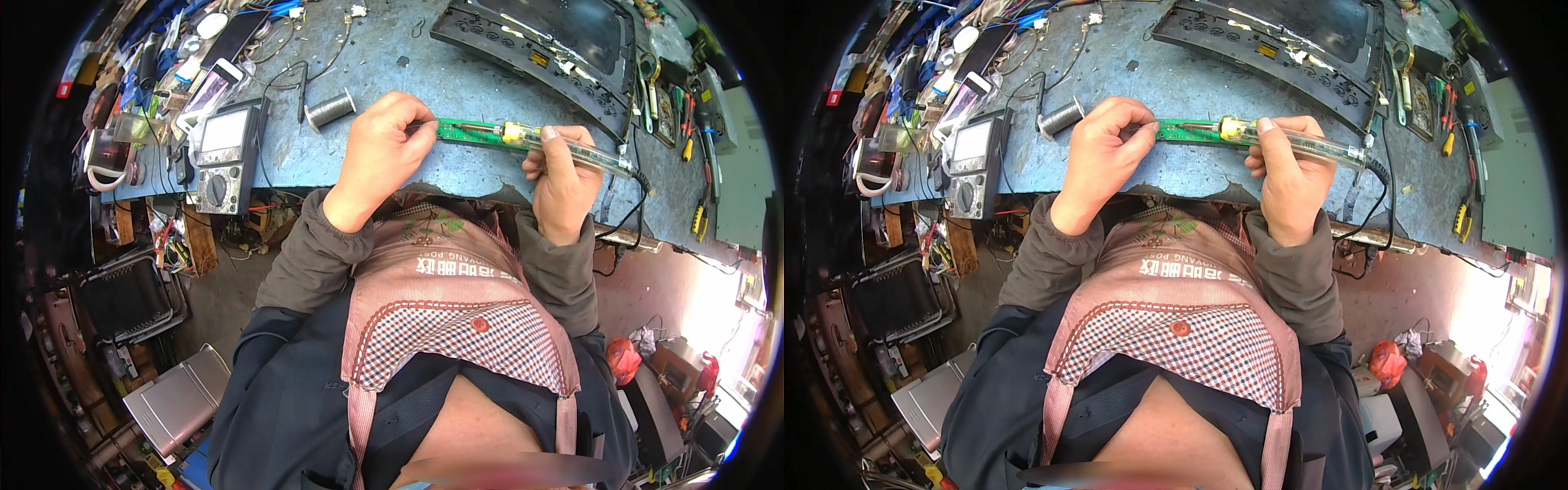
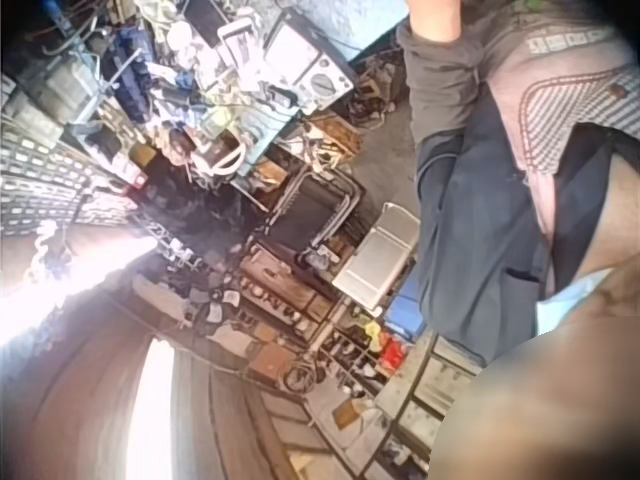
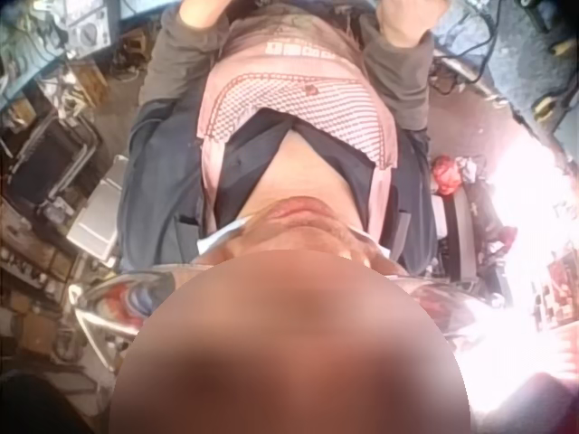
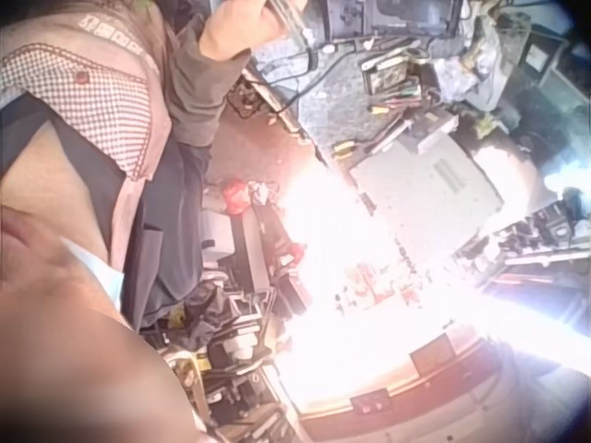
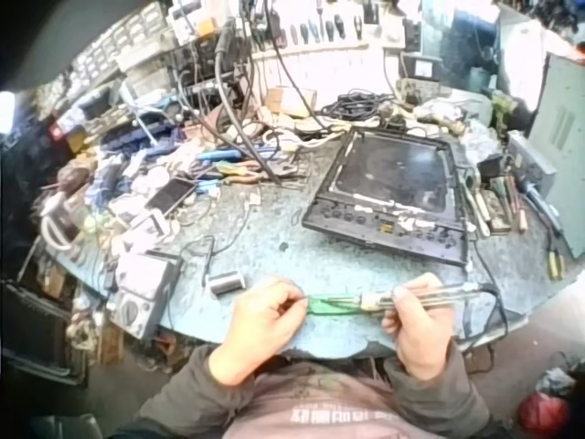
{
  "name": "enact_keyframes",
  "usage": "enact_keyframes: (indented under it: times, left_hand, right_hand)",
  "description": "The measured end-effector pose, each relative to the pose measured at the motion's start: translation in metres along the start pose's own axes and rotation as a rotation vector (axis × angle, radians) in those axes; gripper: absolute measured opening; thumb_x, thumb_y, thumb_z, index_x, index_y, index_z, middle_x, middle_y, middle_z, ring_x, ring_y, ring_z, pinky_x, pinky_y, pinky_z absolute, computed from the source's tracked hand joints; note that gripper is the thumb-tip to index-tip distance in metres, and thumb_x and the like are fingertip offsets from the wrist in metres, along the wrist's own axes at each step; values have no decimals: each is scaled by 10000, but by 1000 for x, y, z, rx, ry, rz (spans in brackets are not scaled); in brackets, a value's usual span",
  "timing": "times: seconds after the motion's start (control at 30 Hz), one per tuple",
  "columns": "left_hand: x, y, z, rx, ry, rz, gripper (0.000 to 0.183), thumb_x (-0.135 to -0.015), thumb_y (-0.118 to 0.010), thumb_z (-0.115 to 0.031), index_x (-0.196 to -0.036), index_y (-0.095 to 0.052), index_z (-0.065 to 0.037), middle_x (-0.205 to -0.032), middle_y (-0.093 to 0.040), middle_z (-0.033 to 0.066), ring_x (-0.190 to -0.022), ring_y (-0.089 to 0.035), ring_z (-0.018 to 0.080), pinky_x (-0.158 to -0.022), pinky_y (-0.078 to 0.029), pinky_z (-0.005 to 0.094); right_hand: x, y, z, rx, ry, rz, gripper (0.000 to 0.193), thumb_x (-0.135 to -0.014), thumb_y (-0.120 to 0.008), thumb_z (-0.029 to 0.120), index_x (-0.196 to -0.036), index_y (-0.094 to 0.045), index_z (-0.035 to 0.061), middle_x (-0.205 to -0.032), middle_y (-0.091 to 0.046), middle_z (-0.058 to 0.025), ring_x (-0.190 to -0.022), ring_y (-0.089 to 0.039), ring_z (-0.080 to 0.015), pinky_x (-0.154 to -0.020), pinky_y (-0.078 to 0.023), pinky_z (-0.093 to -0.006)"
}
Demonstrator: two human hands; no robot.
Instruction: The person solders a green circuit board using a soldering iron and solder wire, then secures the board into a black plastic housing with a screwdriver. The work is performed at a cluttered electronics repair bench.
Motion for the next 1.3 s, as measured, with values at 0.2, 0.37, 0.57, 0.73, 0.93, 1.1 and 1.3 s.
enact_keyframes:
  times: [0.2,0.37,0.57,0.73,0.93,1.1,1.3]
  left_hand:
    - [-2,-1,-1,-48,8,-6,62,-892,-791,-19,-944,-761,-4,-913,-719,73,-745,-662,152,-667,-528,290]
    - [-1,-2,0,-37,7,-13,58,-889,-791,-21,-937,-762,-7,-907,-715,75,-739,-661,156,-663,-527,296]
    - [-2,-2,0,-50,2,-13,56,-883,-792,-20,-925,-757,-7,-902,-714,78,-732,-659,167,-660,-527,304]
    - [-1,-3,-2,-55,-20,-22,58,-881,-792,-17,-924,-756,-4,-902,-715,78,-736,-660,169,-664,-529,305]
    - [-1,0,4,7,59,-107,60,-913,-786,-8,-972,-776,-4,-966,-736,80,-781,-682,160,-709,-553,300]
    - [-8,26,9,-111,-8,-341,172,-932,-732,-18,-1096,-781,-33,-1153,-724,148,-967,-725,321,-832,-582,385]
    - [-20,62,-51,-484,-315,-387,303,-838,-781,1,-1129,-802,-80,-1129,-708,124,-925,-670,306,-804,-550,395]
  right_hand:
    - [0,-1,1,-9,5,-2,153,-1024,-763,145,-1011,-672,23,-773,-708,-64,-632,-655,-114,-567,-506,-248]
    - [0,-1,0,-20,9,3,149,-1024,-762,143,-1014,-674,23,-768,-706,-62,-629,-656,-112,-564,-505,-244]
    - [0,-1,0,-12,18,8,147,-1027,-761,142,-1015,-676,22,-770,-707,-58,-630,-657,-110,-564,-506,-242]
    - [1,-1,1,-1,11,6,145,-1028,-762,142,-1020,-677,24,-772,-708,-57,-635,-657,-107,-568,-508,-242]
    - [0,-1,0,-14,16,-2,146,-1027,-760,141,-1024,-673,23,-773,-709,-64,-632,-661,-117,-564,-509,-250]
    - [-2,6,-4,-149,24,-34,143,-1033,-738,142,-1044,-663,20,-768,-710,-88,-617,-663,-147,-552,-508,-273]
    - [-1,13,-3,-284,34,-123,152,-1042,-723,172,-1056,-660,35,-757,-700,-97,-602,-648,-179,-543,-497,-300]
Point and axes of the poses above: each hand's wrist, its own x-axis away from the middle knuckle, its own y-axis out of the back of the hand, z = x × y, the point moved 5 cm from there along -x, towards the middle knuckle
